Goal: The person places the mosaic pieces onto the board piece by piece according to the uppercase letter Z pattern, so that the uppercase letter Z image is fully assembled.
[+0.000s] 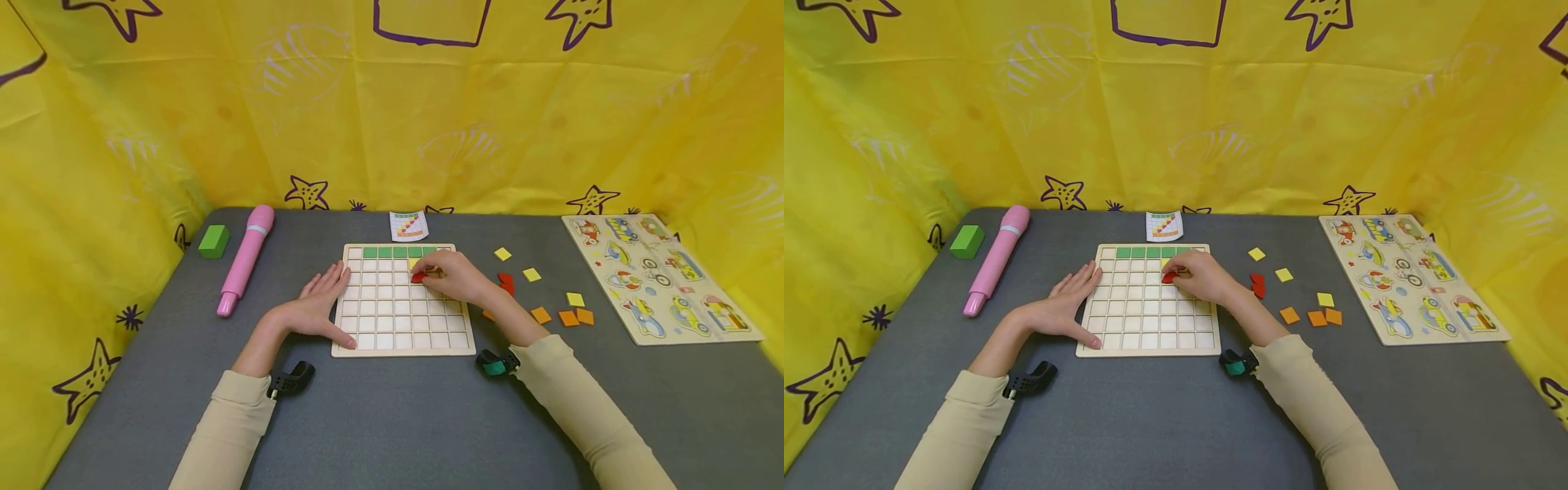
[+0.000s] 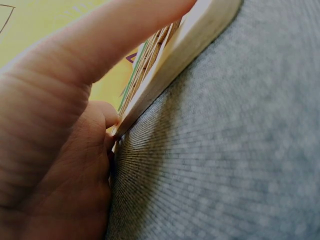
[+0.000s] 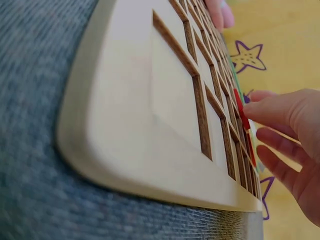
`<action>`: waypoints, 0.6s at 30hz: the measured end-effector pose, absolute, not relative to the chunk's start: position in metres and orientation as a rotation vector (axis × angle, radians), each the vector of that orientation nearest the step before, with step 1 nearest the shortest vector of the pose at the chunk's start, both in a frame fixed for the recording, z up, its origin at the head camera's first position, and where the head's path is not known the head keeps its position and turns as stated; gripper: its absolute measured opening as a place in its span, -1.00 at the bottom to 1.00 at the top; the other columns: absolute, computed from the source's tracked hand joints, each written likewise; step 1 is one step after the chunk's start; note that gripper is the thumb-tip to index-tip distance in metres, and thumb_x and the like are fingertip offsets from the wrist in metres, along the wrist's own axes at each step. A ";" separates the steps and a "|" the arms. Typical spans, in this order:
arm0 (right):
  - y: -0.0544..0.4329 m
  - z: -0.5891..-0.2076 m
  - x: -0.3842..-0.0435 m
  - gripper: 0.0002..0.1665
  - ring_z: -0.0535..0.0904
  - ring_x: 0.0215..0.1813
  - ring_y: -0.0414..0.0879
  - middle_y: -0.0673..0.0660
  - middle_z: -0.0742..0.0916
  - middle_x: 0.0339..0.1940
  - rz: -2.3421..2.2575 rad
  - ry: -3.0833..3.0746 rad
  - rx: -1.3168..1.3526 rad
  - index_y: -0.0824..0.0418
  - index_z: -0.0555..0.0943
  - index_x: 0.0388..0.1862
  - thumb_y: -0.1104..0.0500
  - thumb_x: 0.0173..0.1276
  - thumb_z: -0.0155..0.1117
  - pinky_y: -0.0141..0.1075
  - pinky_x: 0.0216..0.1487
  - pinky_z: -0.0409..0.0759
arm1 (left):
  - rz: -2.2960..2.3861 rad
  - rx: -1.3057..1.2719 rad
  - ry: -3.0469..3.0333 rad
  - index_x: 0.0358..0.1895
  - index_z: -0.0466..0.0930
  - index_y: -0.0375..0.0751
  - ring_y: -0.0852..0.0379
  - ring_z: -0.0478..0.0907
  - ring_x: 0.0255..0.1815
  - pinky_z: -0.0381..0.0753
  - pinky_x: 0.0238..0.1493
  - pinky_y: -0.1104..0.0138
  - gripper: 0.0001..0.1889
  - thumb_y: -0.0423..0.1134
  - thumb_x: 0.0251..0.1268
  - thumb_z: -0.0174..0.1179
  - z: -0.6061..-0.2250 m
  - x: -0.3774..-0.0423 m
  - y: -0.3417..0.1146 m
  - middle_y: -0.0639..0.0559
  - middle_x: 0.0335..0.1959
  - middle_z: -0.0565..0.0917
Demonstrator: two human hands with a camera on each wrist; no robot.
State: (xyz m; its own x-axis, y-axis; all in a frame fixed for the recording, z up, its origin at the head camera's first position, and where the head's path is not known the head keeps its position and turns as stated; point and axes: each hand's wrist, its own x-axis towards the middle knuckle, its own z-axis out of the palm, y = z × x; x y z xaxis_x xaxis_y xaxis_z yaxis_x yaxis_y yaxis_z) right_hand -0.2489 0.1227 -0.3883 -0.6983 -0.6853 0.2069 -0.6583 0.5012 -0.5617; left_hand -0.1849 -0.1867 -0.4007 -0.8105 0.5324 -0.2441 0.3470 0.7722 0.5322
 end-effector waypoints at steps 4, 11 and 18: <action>0.123 -0.390 -0.250 -0.80 0.60 -0.17 -0.04 0.08 0.74 -0.22 -0.965 2.728 -1.145 0.25 0.71 -0.12 0.33 0.25 0.38 -0.15 -0.09 0.56 | 0.677 0.670 2.580 0.55 -0.41 -0.30 -0.05 -0.53 0.56 -0.41 0.45 -0.04 0.44 0.35 -0.17 0.43 -0.401 -0.185 -0.187 -0.17 0.57 -0.47; 0.120 -0.393 -0.249 -0.79 0.60 -0.19 -0.06 0.10 0.73 -0.22 -1.006 2.713 -1.114 0.27 0.70 -0.11 0.36 0.27 0.34 -0.16 -0.08 0.59 | 0.682 0.655 2.573 0.55 -0.41 -0.30 -0.05 -0.53 0.56 -0.43 0.45 -0.03 0.44 0.34 -0.18 0.44 -0.400 -0.184 -0.187 -0.17 0.56 -0.47; 0.120 -0.397 -0.248 -0.85 0.58 -0.24 -0.07 0.08 0.72 -0.30 -1.046 2.768 -1.049 0.27 0.70 -0.18 0.35 0.26 0.34 -0.18 -0.13 0.58 | 0.681 0.656 2.569 0.55 -0.42 -0.30 -0.05 -0.53 0.56 -0.42 0.45 -0.03 0.44 0.34 -0.17 0.43 -0.401 -0.185 -0.187 -0.16 0.56 -0.48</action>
